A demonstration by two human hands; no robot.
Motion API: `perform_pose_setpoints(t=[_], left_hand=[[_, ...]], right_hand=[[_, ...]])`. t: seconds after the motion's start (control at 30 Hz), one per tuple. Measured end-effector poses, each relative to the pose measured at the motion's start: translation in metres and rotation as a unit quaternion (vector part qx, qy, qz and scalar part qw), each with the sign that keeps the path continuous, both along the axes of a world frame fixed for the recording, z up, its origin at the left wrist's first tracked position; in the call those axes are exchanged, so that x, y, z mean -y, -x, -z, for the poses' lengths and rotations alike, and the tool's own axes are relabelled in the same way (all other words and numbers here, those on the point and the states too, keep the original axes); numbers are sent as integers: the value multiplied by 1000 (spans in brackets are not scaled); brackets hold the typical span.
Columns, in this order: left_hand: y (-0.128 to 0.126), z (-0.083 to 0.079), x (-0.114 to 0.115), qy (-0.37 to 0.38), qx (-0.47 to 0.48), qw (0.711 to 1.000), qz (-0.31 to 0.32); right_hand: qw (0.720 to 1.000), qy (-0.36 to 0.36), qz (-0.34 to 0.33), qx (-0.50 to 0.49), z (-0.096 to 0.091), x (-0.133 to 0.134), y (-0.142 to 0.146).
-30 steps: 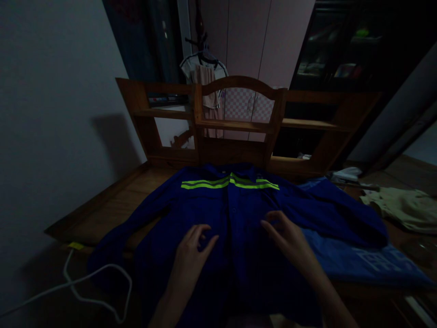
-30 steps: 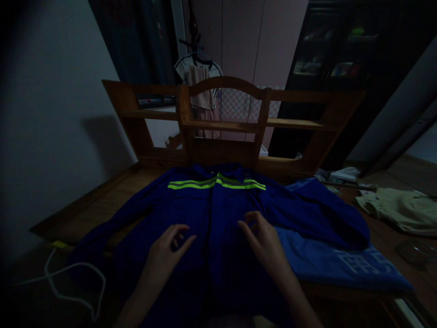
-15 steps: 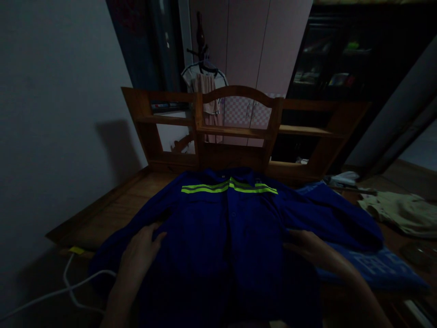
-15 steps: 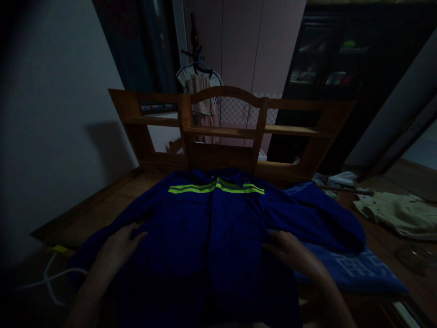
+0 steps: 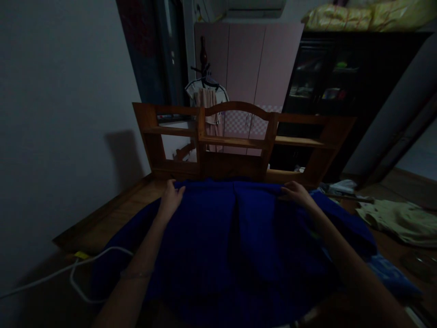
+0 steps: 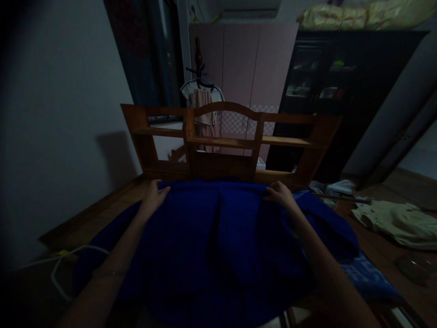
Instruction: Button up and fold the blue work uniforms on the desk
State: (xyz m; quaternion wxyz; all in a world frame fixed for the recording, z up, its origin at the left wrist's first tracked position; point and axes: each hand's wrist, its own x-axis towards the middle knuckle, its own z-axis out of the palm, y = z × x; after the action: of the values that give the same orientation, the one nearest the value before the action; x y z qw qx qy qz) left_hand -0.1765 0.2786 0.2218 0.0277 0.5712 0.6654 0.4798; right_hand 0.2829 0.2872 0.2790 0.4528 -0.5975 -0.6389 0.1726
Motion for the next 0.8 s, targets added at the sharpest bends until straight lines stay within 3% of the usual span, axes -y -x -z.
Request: perform_pose_setpoints(t=[0.07,0.17,0.27,0.37,0.47,0.57,0.8], left_hand=[[-13,3,6,-21,-60,998,-2],[-47,7,43,-84,-104,991,25],[-94,14,88,-36,-95,982,161],[-137,32,111,49,-70,960,265],[-161,57,106,74,-73,961,258],[-168,75,89,82,-79,964,240],[-164,81,67,95,-53,962,252]], right_hand=[[999,-39,4,36,13,3,9],[979,-142,-21,143,34,36,37],[962,-143,-132,194,51,84,77],[945,-99,-218,223,68,116,113],[939,-74,-218,255,87,120,127],[943,-64,-199,257,104,107,124],[945,-65,-199,251,121,98,117]])
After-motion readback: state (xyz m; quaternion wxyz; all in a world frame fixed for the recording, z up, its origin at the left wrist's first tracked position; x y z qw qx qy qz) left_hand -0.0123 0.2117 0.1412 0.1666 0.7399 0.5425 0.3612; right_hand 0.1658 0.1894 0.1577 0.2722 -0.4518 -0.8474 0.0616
